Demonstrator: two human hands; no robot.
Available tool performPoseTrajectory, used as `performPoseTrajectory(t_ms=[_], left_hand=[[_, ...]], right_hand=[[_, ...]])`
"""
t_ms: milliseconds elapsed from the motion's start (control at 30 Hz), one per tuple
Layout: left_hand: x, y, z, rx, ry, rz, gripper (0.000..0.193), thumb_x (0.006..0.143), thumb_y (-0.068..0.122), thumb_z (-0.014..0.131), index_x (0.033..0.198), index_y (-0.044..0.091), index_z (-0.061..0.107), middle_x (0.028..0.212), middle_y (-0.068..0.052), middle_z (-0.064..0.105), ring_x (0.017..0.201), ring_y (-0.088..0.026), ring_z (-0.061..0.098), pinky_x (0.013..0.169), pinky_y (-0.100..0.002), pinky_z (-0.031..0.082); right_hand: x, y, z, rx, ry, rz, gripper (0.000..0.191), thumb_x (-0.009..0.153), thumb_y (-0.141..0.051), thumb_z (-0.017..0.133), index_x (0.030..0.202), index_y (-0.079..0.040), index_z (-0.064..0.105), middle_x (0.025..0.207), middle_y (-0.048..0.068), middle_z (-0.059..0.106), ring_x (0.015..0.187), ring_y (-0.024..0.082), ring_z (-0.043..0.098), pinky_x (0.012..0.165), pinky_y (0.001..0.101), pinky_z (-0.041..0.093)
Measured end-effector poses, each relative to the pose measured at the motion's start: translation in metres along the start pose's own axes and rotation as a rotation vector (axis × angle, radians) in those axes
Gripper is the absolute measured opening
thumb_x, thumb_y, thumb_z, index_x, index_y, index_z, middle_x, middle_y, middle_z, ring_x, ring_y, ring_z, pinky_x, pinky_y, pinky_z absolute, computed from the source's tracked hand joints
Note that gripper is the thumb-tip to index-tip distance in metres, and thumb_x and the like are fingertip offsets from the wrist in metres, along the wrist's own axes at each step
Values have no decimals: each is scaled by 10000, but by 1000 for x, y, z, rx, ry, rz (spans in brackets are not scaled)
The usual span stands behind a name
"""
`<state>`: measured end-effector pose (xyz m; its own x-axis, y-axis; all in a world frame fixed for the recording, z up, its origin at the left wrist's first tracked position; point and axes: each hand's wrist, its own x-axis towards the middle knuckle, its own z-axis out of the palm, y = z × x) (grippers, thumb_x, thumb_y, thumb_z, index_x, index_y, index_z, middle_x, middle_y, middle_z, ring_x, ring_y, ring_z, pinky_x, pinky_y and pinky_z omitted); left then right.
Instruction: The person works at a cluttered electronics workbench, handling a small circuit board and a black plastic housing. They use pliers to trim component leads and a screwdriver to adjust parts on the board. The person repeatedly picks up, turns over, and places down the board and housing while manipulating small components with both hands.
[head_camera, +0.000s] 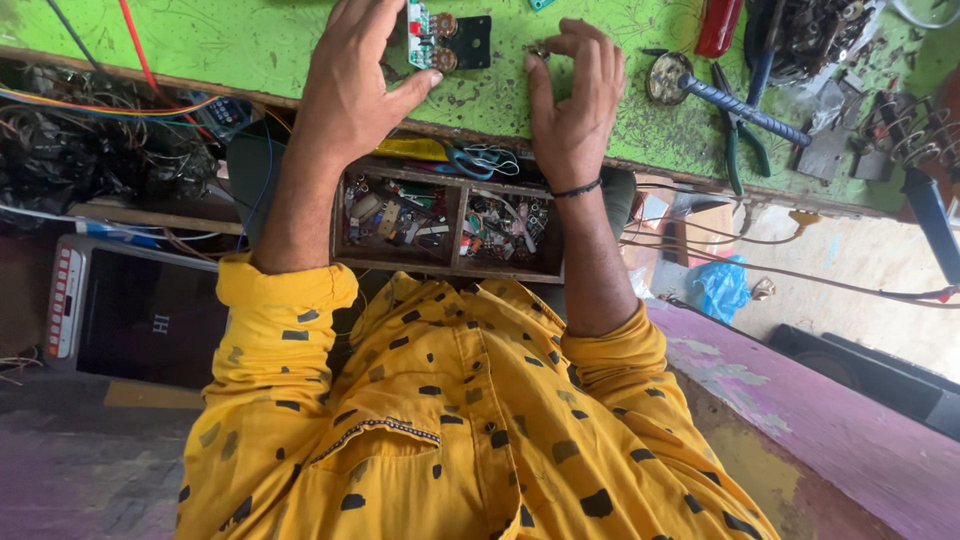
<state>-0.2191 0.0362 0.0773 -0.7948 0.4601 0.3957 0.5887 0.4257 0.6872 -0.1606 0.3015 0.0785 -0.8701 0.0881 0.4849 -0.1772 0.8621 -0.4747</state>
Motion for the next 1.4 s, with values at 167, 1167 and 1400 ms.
performPoseTrajectory(t_ms=[167, 1167, 1400], left_hand=[[-4, 8, -4, -35, -41, -13, 642, 930, 179, 937, 1449, 138, 562, 1443, -103, 614, 1321, -287, 612, 1099, -440, 544], [-10, 7, 3, -251, -33, 156, 603, 944, -31, 789, 1489, 119, 578, 1319, -56, 682, 945, -167, 705, 799, -305, 625], [-10, 9, 4, -194, -34, 181, 585, 953, -11, 801, 1480, 144, 600, 1248, -44, 692, 972, -170, 711, 825, -316, 625]], right_hand=[[0, 0, -6, 586, -32, 136, 286, 1058, -161, 689, 1303, -63, 580, 1243, 76, 709, 1042, 148, 727, 893, 317, 631], [-12, -36, 9, 932, -229, 270, 173, 1016, -8, 743, 1166, -36, 661, 1079, 71, 737, 976, 117, 701, 853, 271, 596], [-18, -29, 16, 934, -216, 323, 154, 1010, 44, 729, 1130, -16, 653, 1073, 65, 739, 991, 104, 698, 882, 258, 581]])
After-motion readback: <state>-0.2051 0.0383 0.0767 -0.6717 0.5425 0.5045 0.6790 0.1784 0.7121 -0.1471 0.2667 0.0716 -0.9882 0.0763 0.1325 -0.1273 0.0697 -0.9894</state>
